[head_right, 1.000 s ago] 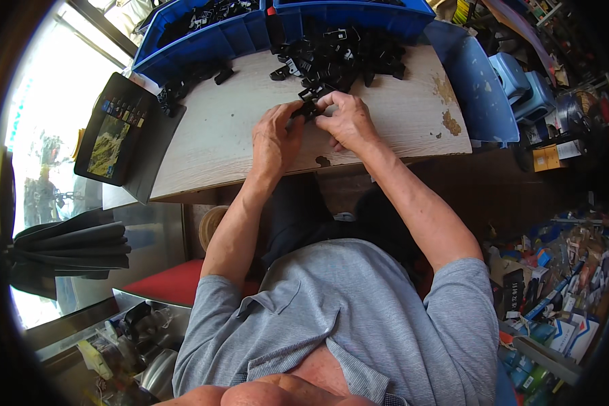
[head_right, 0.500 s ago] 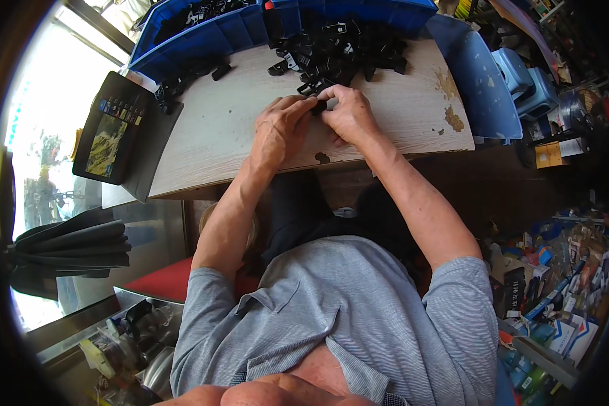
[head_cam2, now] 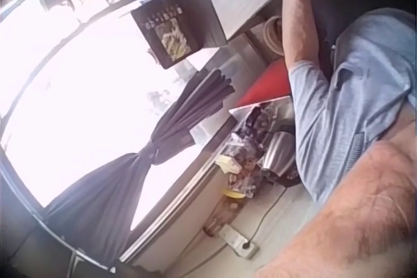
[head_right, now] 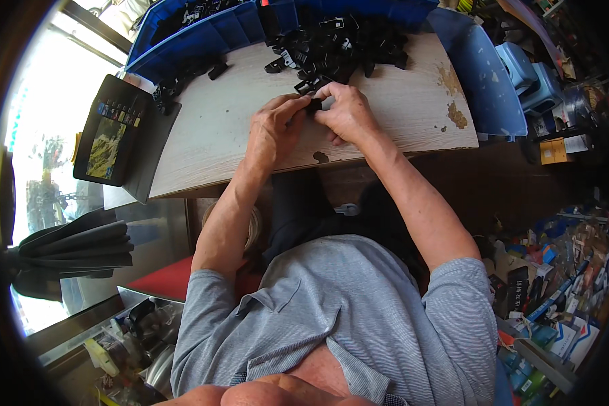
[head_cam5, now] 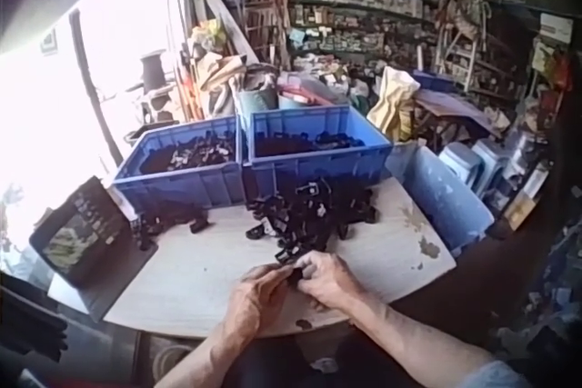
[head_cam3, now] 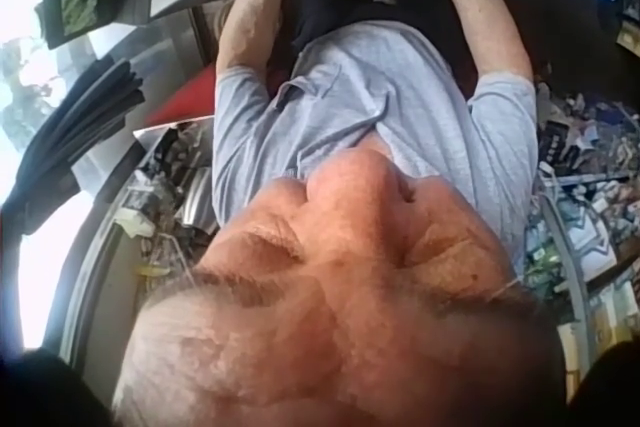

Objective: Assembling small black plastic components by hand at a workbench.

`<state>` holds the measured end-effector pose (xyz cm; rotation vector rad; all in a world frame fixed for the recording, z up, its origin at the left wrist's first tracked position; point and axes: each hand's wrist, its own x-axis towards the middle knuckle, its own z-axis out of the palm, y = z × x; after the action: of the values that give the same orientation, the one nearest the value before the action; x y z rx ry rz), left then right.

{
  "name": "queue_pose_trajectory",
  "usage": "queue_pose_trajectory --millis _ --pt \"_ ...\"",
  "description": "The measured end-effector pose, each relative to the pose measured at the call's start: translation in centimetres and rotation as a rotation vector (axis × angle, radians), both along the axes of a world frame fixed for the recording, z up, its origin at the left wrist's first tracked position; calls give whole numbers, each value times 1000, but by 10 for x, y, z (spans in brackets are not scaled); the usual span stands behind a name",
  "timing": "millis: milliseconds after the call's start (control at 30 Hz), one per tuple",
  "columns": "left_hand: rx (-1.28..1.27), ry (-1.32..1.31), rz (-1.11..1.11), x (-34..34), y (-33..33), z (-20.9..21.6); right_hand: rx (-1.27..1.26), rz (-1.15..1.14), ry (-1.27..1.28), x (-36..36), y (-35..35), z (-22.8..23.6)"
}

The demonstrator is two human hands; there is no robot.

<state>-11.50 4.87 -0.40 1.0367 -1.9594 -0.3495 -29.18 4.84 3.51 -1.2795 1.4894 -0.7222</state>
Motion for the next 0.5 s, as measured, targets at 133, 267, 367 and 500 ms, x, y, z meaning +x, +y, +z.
queue_pose_trajectory --millis 133,267,367,500 --pt "-60 -158 25 0 8 4 -6 12 18 -1 -1 0" --pt "-104 -326 70 4 17 10 -7 20 40 2 -2 1" --pt "-100 -369 81 5 19 11 1 38 55 3 -2 4" --pt "-86 -376 82 3 21 11 15 44 87 3 -3 3"
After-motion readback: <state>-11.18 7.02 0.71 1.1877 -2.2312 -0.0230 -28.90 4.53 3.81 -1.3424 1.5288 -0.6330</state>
